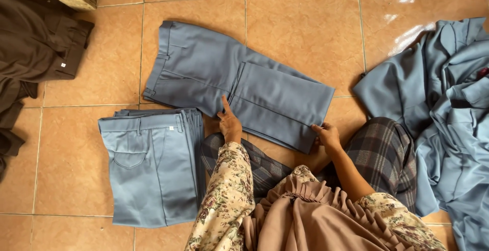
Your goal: The person sits on a tiled floor and folds a pair of light blue trousers by hand. They align the legs, fold the garment in half lengthwise, then fold it into a compact rectangle and place it on a stack of similar trousers.
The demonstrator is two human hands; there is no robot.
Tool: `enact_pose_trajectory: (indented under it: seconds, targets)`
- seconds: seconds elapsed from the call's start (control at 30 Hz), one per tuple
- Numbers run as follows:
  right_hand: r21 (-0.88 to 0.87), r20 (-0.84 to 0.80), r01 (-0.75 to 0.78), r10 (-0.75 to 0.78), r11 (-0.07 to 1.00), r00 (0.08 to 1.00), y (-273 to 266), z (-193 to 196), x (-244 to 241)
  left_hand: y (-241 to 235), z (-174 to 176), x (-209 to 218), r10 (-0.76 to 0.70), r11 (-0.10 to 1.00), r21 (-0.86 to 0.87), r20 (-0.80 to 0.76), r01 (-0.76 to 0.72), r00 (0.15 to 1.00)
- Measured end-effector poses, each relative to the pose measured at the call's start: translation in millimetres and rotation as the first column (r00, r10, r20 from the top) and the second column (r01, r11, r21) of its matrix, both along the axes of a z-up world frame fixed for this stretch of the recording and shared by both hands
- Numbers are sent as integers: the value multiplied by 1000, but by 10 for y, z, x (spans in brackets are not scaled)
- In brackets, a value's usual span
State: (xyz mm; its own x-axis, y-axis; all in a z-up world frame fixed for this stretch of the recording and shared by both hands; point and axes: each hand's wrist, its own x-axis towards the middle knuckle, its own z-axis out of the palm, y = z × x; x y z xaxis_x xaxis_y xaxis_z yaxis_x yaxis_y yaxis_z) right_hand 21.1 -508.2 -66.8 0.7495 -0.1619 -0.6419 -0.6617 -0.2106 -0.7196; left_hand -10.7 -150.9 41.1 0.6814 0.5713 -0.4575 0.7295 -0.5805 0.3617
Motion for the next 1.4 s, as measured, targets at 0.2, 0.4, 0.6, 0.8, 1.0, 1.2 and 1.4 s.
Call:
enact_pose_trajectory:
  seconds: [0.2, 0.4, 0.6, 0.8, 1.0, 1.2, 1.4]
  targets:
    - [511, -69, 183, -172, 840, 983, -111, 680, 205, -171, 150, -123, -314, 945, 43, -149, 323, 938]
    - [645, 112, 102, -226, 757, 968, -226, 2128, 248, -681, -353, -157, -498, 821, 212, -187, 530, 847]
    - [610, 263, -70, -118, 789, 958, 57, 3489, -66, -1802, -1099, -584, -639, 664, 471, -45, 580, 768]
    - [691, 245, -50, -169, 721, 955, 421, 2589, 244, -2066, -775, -947, -639, 759, 197, 405, 620, 654]
    - [577, 475, -427, 139, 696, 869, 1511, 2511, 260, -2135, -1309, -1032, -339, 832, -434, 93, 344, 936]
    - [-639, -4, -600, 778, 481, 628, 1214, 880, 48, -1771, -522, -752, -240, 777, -611, -62, 153, 969]
    - [-771, -4, -560, 876, 304, 482, 939, 612, -257, -1721, 343, -706, 235, 628, -753, -58, -197, 970]
